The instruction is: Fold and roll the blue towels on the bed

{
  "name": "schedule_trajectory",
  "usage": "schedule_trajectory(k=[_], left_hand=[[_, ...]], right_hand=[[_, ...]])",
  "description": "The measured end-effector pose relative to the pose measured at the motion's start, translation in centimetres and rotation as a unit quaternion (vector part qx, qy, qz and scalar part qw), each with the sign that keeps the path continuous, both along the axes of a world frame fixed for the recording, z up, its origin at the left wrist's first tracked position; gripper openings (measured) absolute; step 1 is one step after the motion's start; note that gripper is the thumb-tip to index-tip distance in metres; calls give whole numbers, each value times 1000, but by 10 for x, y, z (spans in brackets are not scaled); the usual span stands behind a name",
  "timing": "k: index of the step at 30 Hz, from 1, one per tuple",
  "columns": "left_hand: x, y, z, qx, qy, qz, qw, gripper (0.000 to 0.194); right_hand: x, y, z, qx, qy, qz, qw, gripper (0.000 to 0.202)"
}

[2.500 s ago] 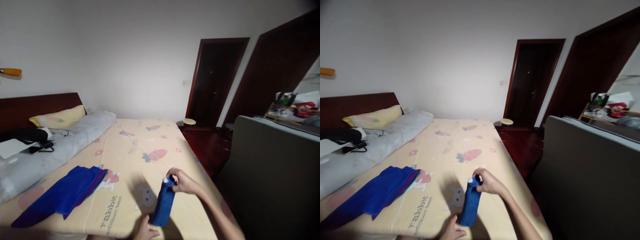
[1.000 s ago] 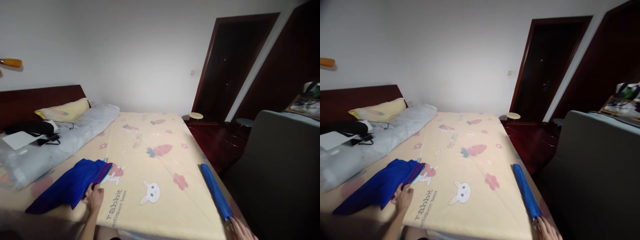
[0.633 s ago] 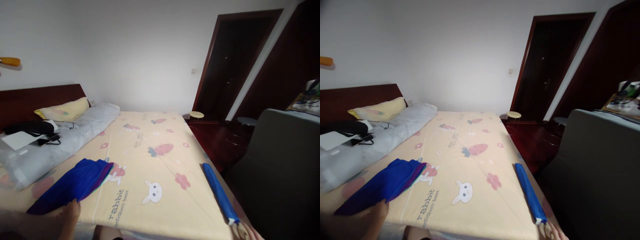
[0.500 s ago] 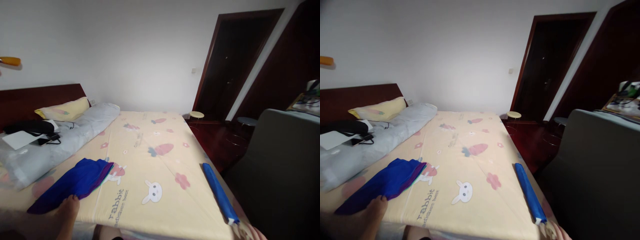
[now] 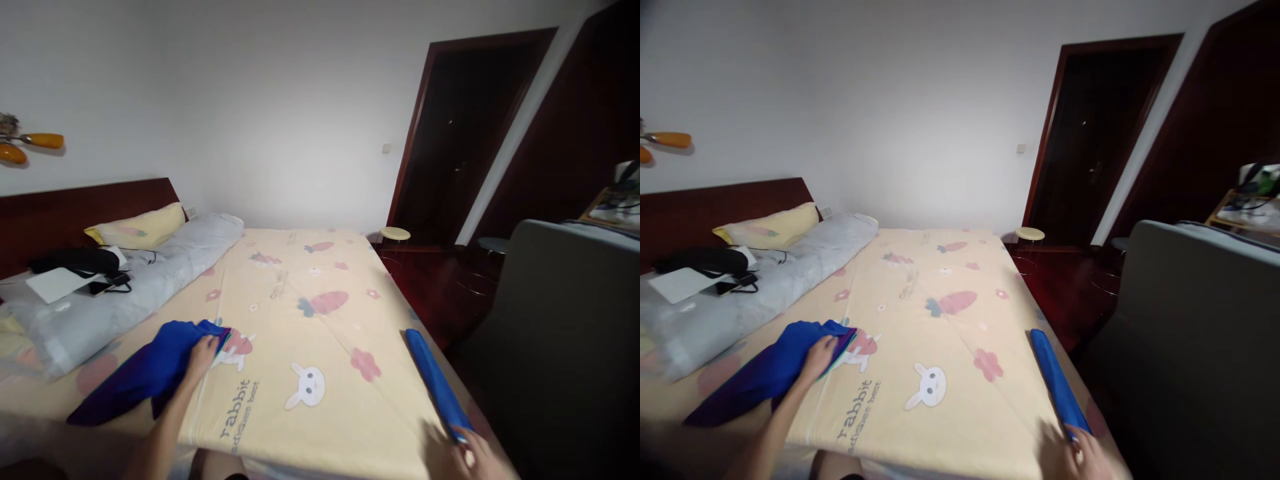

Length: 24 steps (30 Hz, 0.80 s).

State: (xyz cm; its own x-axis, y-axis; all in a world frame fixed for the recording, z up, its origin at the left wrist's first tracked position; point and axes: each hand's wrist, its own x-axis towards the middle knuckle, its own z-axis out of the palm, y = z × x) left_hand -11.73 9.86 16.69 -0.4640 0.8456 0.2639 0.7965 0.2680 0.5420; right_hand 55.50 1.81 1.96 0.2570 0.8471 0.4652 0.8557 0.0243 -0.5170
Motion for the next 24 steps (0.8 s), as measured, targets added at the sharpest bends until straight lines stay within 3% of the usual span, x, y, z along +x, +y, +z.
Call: schedule_trajectory(k=[3,6,8,10,12,14,16,20,22,24], left_hand=[[90,14,-21,-8,-22,-100,995,22],[190,11,-41,-8,-46,-197,979,24],[248,-1,-48,-3,-63,-259,964,26],[291,-17,-48,1,-80,-321,944,26],[314,-30,-45,7,-94,-380,920,23],[314,-35,-43,11,-102,-411,906,21],[293,-33,-44,2,-92,-386,918,23],[213,-26,-60,-36,-50,-240,969,22],[167,-30,-74,-58,-30,-143,988,28],[126,-40,-91,-82,-9,-50,995,36]], right_hand=[[-84,18,23,-109,234,85,962,36],[-175,27,37,-216,385,218,870,41],[-223,29,41,-225,468,287,805,54],[-252,30,43,-188,512,299,783,65],[-260,33,46,-142,527,256,798,56],[-250,37,51,-116,529,205,816,42],[-225,40,54,-110,529,175,823,39],[-151,34,41,-92,521,39,847,40],[-111,27,25,-89,479,-52,872,42],[-78,19,5,-118,384,-104,910,43]])
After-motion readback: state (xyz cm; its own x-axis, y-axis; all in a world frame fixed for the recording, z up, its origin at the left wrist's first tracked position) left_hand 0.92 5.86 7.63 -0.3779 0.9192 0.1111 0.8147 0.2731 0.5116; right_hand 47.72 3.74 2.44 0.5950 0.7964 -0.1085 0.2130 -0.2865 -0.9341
